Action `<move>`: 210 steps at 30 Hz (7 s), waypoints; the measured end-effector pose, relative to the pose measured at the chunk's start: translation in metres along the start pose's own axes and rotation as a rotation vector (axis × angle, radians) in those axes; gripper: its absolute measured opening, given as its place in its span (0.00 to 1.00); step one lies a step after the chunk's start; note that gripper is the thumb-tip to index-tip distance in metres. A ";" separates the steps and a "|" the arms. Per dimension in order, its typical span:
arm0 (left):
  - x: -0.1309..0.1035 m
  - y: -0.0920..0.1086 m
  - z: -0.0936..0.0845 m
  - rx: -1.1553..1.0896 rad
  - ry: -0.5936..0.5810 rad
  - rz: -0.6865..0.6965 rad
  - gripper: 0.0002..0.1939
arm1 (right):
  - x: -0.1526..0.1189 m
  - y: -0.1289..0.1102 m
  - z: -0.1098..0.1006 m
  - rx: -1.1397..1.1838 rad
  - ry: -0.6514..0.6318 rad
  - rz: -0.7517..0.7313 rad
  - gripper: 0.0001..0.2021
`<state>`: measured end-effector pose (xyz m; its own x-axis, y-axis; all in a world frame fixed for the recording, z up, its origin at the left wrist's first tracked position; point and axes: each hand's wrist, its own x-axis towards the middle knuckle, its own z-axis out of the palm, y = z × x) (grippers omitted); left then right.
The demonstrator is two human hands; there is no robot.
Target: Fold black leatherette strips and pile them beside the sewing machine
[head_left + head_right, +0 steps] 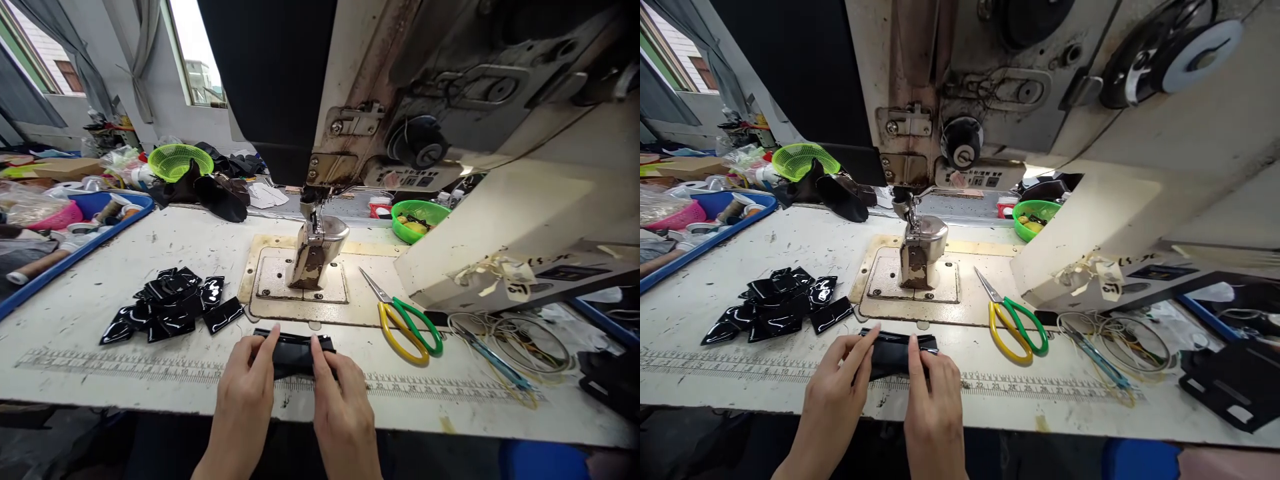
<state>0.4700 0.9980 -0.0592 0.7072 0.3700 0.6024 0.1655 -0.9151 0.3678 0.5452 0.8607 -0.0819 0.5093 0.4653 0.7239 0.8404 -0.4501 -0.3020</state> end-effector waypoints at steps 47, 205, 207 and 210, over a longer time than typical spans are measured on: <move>-0.006 -0.036 -0.003 -0.071 -0.346 0.371 0.30 | 0.021 0.026 -0.025 0.221 -0.391 -0.143 0.31; -0.036 -0.010 0.009 0.378 -0.172 0.404 0.29 | 0.017 0.019 -0.018 -0.138 -0.387 -0.366 0.29; -0.034 -0.011 0.009 0.388 -0.170 0.422 0.28 | 0.015 0.018 -0.014 -0.159 -0.346 -0.353 0.28; -0.024 -0.010 0.008 0.402 -0.154 0.449 0.26 | 0.017 0.019 -0.011 -0.145 -0.317 -0.360 0.25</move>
<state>0.4569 0.9965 -0.0832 0.8542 -0.0645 0.5159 0.0537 -0.9760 -0.2111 0.5681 0.8521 -0.0683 0.2418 0.8093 0.5354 0.9503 -0.3090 0.0379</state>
